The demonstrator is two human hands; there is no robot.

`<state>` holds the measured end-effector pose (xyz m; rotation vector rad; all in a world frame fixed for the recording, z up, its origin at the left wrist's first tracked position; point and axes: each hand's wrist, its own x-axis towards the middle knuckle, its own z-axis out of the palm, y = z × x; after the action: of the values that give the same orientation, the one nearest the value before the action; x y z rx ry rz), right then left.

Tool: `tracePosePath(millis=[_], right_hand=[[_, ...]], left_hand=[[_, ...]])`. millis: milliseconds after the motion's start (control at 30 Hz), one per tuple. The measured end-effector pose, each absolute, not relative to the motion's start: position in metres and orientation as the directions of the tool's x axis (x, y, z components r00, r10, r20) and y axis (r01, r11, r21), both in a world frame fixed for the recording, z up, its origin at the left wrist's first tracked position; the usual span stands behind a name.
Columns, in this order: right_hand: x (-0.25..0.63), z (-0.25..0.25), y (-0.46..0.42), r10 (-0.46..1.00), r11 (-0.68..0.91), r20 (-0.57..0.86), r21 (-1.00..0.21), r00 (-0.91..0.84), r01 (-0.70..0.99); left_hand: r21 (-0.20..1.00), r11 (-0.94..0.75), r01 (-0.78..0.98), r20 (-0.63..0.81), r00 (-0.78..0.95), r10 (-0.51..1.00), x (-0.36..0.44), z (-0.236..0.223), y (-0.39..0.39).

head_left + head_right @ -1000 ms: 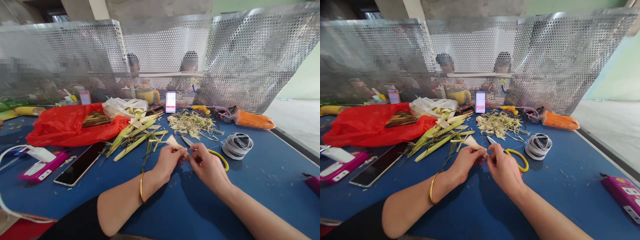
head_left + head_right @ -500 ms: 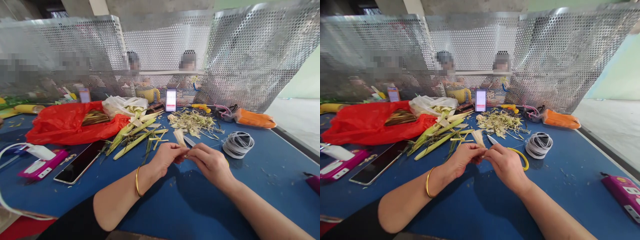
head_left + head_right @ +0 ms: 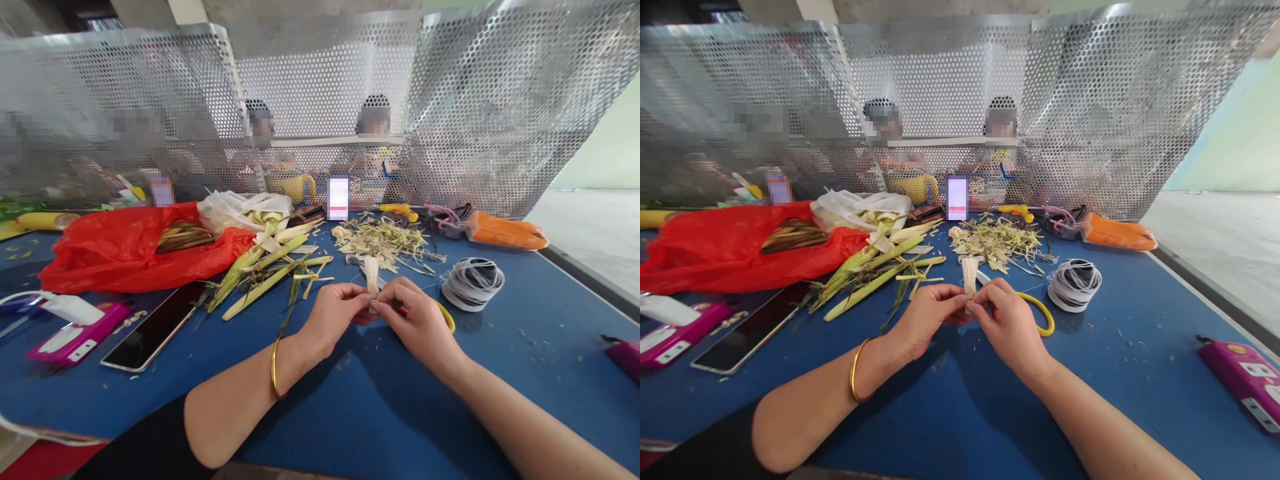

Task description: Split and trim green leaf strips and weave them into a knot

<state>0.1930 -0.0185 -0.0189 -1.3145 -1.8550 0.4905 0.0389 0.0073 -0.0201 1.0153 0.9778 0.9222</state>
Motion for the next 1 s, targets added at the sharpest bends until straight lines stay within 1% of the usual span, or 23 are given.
tracePosePath(millis=[167, 300, 367, 433, 500, 567, 633, 700, 800, 867, 1000], right_hand=[[0.193, -0.020, -0.019, 0.947, 0.293, 0.308, -0.724, -0.088, 0.625], [0.194, -0.022, -0.017, 0.968, 0.226, 0.248, -0.793, -0.038, 0.566], [0.195, -0.024, -0.015, 0.970, 0.219, 0.243, -0.844, -0.016, 0.490], [0.195, -0.027, -0.012, 0.975, 0.208, 0.220, -0.903, -0.013, 0.375], [0.195, -0.029, -0.010, 0.987, 0.161, 0.161, -0.959, -0.019, 0.232], [0.194, -0.029, -0.009, 0.996, 0.086, 0.083, -0.990, -0.026, 0.110], [0.193, -0.026, -0.009, 1.000, 0.013, 0.012, -0.999, -0.027, 0.037], [0.193, -0.023, -0.010, 0.999, -0.029, -0.029, -0.999, -0.023, 0.016], [0.192, -0.019, -0.011, 0.999, -0.048, -0.048, -0.999, -0.011, 0.025], [0.192, -0.017, -0.011, 0.998, -0.054, -0.055, -0.998, -0.008, 0.035], [0.191, -0.018, -0.012, 0.998, -0.058, -0.059, -0.997, -0.024, 0.057]], left_hand=[[0.954, 0.252, -0.163, -0.199, 0.284, 0.938, 0.038, -0.016, 0.005], [0.961, 0.235, -0.144, -0.182, 0.304, 0.935, 0.038, -0.015, 0.005], [0.963, 0.235, -0.135, -0.182, 0.323, 0.929, 0.037, -0.016, 0.005], [0.954, 0.268, -0.130, -0.211, 0.338, 0.917, 0.037, -0.017, 0.006], [0.932, 0.337, -0.133, -0.273, 0.351, 0.895, 0.036, -0.019, 0.007], [0.904, 0.405, -0.140, -0.332, 0.368, 0.869, 0.034, -0.021, 0.009], [0.886, 0.439, -0.146, -0.357, 0.390, 0.849, 0.033, -0.022, 0.011], [0.894, 0.426, -0.138, -0.340, 0.411, 0.846, 0.032, -0.022, 0.011], [0.932, 0.344, -0.113, -0.270, 0.418, 0.868, 0.033, -0.021, 0.010], [0.948, 0.302, -0.102, -0.241, 0.391, 0.888, 0.034, -0.019, 0.009], [0.956, 0.271, -0.116, -0.225, 0.306, 0.925, 0.035, -0.018, 0.009]])
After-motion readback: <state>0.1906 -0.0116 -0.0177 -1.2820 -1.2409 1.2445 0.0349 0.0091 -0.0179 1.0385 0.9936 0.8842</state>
